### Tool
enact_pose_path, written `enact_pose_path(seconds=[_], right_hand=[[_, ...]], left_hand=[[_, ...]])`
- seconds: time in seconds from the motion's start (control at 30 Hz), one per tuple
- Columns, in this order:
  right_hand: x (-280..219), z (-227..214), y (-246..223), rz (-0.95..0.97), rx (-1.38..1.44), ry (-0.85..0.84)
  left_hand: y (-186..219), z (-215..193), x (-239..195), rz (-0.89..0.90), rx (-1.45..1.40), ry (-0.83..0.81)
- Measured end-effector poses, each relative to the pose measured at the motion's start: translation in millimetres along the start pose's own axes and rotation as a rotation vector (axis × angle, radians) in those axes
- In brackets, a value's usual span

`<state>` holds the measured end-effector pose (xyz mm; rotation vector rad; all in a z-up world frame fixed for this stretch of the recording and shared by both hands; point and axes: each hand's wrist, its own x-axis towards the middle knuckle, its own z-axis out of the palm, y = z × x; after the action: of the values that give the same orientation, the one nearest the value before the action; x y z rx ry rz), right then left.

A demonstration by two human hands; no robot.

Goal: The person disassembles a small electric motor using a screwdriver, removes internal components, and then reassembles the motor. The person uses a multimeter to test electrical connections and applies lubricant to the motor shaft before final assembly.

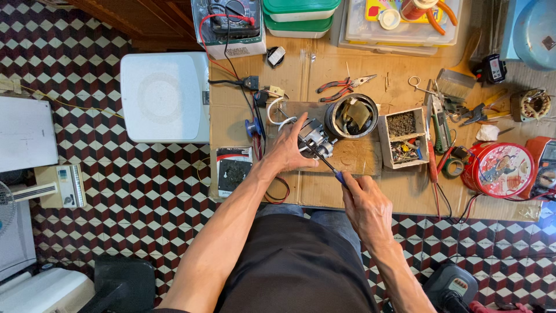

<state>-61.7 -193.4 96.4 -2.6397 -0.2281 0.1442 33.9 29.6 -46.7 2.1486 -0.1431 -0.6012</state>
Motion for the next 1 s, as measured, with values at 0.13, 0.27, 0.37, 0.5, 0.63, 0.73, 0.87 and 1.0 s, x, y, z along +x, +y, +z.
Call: enact_pose_path(seconds=[0.13,0.27,0.37,0.5,0.63,0.73,0.87,1.0], right_hand=[[17,2,23,0.526,0.454,-0.287],[35,5,43,0.966,1.248,-0.502],[34,6,41,0.96,0.883,-0.518],[18,8,34,0.432,0.411,-0.297],[25,14,41,0.819,0.783,-0.472],[32,15,52,0.875,0.882,-0.581],[36,21,42,0.405,0.37,-0.456],[40,24,37,0.524,0.382,-0.543]], left_hand=[[1,-2,1,-0.039,0.035,-0.036],[5,-4,0,-0.038,0.035,-0.046],[5,-6,-4,-0.036,0.022,-0.029],[8,-4,-3,-0.019,0.014,-0.018],[9,-9,-5,-0.035,0.017,-0.01],[14,-6,-6,-0.069,0.021,-0.037],[15,-11,-10,-0.039,-0.003,0.003],[16,-8,-11,-0.072,-0.041,-0.02]])
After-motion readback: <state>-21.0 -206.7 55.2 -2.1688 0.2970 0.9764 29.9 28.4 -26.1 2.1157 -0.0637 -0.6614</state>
